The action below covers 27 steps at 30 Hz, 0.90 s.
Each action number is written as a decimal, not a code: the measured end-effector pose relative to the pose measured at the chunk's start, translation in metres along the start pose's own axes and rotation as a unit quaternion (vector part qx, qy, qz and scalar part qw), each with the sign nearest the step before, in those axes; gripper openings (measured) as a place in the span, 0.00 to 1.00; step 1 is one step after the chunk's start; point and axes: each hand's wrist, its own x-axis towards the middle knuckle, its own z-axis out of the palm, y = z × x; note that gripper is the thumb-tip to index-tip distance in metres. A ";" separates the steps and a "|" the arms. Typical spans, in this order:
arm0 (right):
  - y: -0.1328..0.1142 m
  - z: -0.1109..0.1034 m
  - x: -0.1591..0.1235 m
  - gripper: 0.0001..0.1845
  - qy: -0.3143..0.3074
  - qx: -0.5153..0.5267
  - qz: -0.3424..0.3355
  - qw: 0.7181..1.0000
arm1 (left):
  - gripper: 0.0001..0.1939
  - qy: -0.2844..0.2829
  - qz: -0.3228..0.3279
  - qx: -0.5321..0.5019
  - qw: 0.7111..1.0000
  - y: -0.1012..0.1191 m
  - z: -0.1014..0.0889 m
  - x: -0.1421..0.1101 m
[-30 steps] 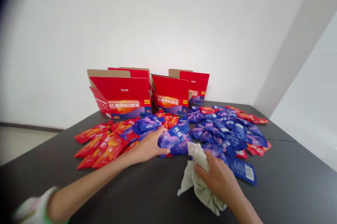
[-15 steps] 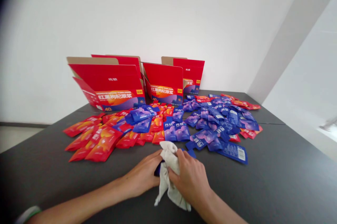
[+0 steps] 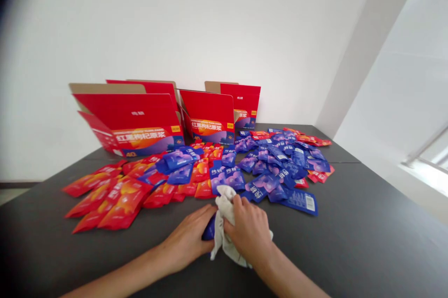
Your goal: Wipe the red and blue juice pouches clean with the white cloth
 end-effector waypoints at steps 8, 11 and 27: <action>0.002 -0.001 0.004 0.13 0.008 -0.009 0.013 1.000 | 0.23 0.011 -0.009 0.007 1.000 -0.002 0.002 0.000; 0.000 -0.001 0.004 0.14 -0.012 0.013 -0.049 0.999 | 0.27 0.015 0.010 0.000 1.000 -0.003 0.003 -0.001; 0.005 -0.004 0.009 0.16 -0.015 -0.020 0.009 1.000 | 0.24 0.006 -0.013 0.054 0.998 -0.004 0.004 0.000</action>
